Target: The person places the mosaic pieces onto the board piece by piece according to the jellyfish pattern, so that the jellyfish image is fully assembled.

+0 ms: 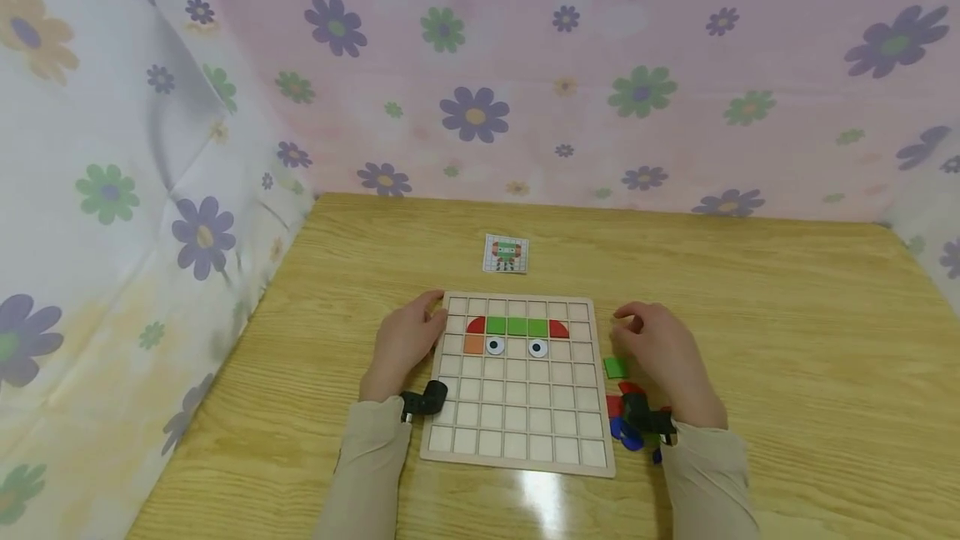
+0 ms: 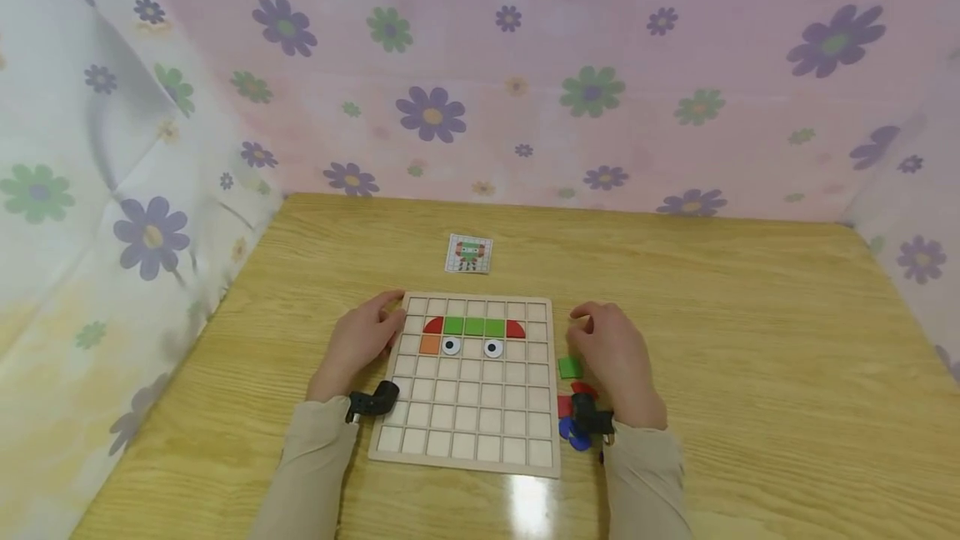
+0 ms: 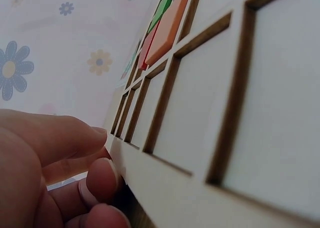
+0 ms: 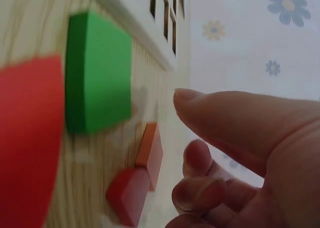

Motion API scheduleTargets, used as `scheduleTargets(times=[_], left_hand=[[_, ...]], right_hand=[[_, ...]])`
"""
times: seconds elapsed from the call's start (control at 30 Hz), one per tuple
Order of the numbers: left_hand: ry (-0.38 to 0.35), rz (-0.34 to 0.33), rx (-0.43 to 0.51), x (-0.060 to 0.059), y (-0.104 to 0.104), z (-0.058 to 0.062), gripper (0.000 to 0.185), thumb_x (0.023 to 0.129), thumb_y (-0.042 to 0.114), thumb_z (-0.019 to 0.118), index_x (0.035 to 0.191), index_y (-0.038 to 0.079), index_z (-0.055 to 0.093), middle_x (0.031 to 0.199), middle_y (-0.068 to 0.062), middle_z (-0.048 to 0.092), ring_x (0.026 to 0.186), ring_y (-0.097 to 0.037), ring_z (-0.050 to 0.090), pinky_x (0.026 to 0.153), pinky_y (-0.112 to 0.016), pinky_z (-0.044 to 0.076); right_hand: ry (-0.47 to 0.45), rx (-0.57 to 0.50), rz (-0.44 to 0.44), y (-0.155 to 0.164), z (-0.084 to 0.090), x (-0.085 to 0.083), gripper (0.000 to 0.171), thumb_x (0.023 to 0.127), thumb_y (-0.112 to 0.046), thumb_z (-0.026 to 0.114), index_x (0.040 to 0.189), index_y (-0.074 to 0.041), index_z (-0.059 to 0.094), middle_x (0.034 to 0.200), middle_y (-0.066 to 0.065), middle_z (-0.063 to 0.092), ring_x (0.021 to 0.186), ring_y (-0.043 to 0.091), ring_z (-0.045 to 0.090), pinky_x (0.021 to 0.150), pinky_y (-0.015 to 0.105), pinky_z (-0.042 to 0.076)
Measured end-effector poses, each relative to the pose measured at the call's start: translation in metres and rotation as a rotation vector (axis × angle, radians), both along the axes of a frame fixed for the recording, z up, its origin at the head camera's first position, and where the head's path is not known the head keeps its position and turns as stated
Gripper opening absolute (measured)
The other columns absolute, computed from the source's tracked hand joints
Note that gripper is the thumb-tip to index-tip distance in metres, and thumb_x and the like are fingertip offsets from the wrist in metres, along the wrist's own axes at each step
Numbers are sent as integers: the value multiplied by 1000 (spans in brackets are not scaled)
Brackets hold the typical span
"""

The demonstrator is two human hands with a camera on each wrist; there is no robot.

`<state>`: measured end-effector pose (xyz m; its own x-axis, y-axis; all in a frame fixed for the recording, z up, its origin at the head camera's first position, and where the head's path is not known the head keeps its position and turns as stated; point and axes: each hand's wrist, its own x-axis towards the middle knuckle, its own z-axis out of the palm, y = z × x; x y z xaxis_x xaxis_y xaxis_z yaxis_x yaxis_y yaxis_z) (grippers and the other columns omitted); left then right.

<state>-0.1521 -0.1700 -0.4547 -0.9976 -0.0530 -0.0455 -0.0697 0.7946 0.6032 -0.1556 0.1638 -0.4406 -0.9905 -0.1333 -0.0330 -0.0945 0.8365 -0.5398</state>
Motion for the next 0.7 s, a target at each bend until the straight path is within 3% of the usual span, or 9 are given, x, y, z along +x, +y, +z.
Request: scheduleTargets(times=[0.33, 0.7], left_hand=[[5, -3, -9, -1, -1, -1, 39, 90, 32, 49, 126, 20, 51, 53, 5, 51, 44, -13, 46, 45, -30, 35], [-4, 5, 1, -1, 0, -1, 39, 90, 33, 49, 127, 21, 51, 52, 3, 49, 41, -14, 46, 42, -30, 34]], right_hand=[[-46, 7, -38, 12, 1, 4, 42, 81, -19, 60, 115, 4, 52, 96, 21, 48, 81, 29, 46, 69, 45, 41], [-72, -39, -29, 10, -2, 0, 33, 83, -17, 59, 108, 3, 52, 100, 20, 50, 85, 30, 47, 72, 44, 41]])
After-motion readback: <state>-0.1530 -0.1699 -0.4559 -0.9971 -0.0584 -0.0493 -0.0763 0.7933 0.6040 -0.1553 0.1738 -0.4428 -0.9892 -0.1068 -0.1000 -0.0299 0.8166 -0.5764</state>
